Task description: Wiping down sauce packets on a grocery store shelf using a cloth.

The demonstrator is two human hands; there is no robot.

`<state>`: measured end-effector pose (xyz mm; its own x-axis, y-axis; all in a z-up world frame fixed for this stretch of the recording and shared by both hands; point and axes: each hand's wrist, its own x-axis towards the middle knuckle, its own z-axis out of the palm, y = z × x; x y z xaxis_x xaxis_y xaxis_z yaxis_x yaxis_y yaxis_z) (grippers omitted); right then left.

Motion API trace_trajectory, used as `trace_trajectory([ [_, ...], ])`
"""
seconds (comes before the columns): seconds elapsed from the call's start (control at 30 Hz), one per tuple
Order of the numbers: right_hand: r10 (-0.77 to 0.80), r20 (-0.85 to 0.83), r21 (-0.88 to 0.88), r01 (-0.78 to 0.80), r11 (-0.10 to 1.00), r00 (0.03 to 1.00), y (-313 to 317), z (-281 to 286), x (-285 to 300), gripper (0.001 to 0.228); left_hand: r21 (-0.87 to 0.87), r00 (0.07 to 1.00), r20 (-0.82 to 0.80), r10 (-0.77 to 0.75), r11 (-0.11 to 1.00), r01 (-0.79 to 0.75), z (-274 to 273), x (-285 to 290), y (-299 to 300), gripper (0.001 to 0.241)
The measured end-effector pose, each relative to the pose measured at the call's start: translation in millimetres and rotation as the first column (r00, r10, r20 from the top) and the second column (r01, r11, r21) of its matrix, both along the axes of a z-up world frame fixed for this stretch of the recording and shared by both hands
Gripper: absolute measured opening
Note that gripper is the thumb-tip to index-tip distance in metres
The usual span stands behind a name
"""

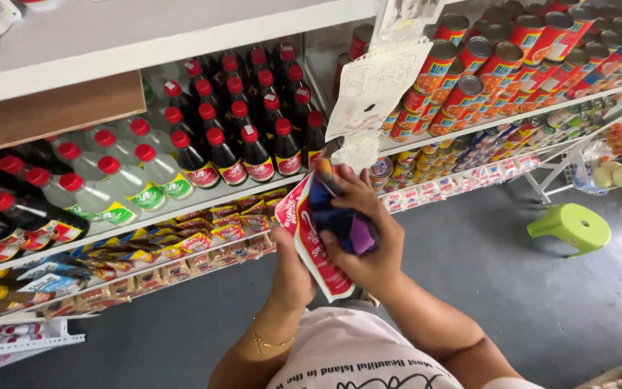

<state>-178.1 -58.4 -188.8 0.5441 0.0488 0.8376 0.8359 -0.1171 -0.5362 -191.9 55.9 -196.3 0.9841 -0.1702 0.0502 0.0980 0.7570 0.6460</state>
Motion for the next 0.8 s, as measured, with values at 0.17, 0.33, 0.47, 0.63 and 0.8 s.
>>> trace_trajectory([
  [0.17, 0.033, 0.035, -0.043, -0.032, 0.999, 0.999, 8.9, 4.7, -20.5, 0.037, 0.06, 1.0, -0.006, 0.01, 0.998, -0.009, -58.4, -1.9, 10.5, 0.099],
  [0.33, 0.007, -0.013, 0.014, -0.007, 1.0, 1.0, 12.7, 12.4, -5.5, 0.037, 0.002, 0.974, 0.196, 0.114, 0.993, -0.116, -30.2, -9.2, 4.2, 0.08],
  [0.47, 0.059, 0.065, -0.092, -0.053, 0.994, 0.996, 17.1, 13.3, -23.9, 0.036, -0.235, 0.985, 0.167, 0.034, 0.972, 0.007, -63.4, -13.2, 15.3, 0.077],
  [0.63, 0.043, 0.025, 0.006, -0.043, 0.999, 0.999, 19.3, 19.3, -7.0, 0.034, 0.184, 0.986, -0.128, 0.111, 0.979, -0.087, 5.4, -24.8, 9.2, 0.08],
  [0.8, 0.169, -0.006, -0.181, -0.167, 0.969, 0.986, 16.0, 13.5, -32.3, 0.038, -0.121, 0.968, 0.193, 0.158, 0.983, -0.136, -45.5, -15.6, 31.6, 0.08],
])
